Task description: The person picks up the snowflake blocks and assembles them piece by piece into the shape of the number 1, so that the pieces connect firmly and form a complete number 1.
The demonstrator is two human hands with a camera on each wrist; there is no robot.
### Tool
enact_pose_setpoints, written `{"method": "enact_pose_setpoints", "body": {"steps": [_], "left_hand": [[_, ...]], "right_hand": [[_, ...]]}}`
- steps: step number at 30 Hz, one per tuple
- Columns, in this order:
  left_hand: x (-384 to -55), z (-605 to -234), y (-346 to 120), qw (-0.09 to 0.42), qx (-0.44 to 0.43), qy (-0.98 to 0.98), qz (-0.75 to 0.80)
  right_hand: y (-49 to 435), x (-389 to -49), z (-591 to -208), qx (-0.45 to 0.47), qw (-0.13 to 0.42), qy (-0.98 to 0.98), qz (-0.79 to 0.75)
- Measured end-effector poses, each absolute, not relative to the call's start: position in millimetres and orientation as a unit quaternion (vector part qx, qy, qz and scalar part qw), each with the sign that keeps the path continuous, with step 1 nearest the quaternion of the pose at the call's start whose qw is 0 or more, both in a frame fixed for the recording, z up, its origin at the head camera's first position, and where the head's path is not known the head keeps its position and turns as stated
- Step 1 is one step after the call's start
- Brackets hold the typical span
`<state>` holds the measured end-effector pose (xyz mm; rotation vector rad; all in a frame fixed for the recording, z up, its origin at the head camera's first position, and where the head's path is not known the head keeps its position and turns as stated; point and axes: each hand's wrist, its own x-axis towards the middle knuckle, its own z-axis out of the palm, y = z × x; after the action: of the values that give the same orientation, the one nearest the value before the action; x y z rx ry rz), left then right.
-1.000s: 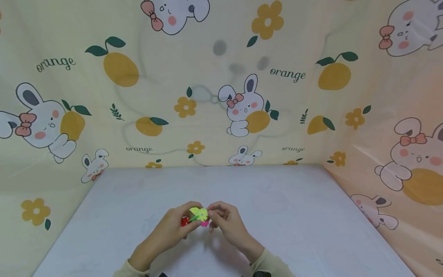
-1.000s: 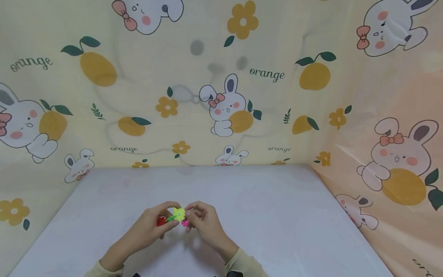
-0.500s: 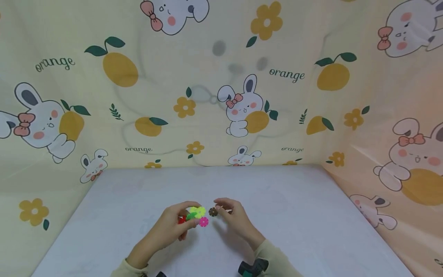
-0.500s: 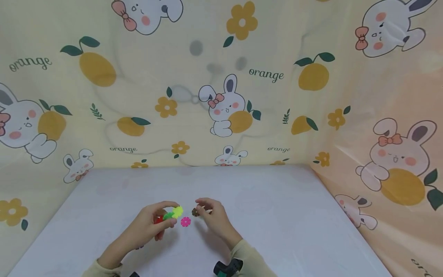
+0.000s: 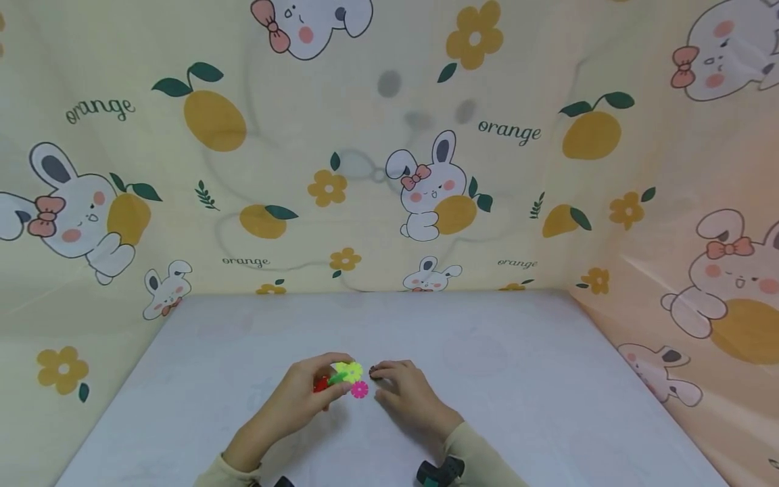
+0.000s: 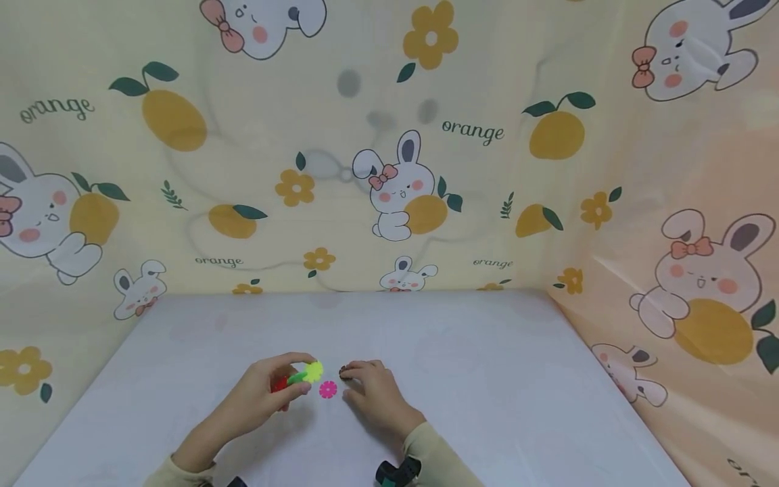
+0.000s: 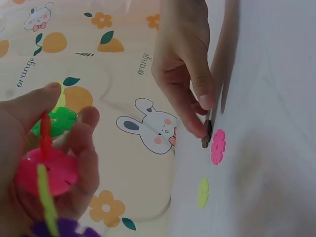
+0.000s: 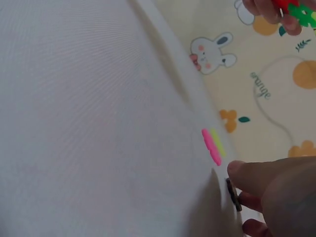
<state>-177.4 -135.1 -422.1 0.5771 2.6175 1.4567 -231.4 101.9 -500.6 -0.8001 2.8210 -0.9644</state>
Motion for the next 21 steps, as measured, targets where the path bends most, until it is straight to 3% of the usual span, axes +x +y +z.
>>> {"method": "enact_pose_setpoints", "body": {"steps": [21], "left_hand": [[-177, -423, -133, 0.065, 0.198, 0.869, 0.449]], "right_hand": [[103, -233, -505, -0.253, 0.017, 0.913, -0.319]]}}
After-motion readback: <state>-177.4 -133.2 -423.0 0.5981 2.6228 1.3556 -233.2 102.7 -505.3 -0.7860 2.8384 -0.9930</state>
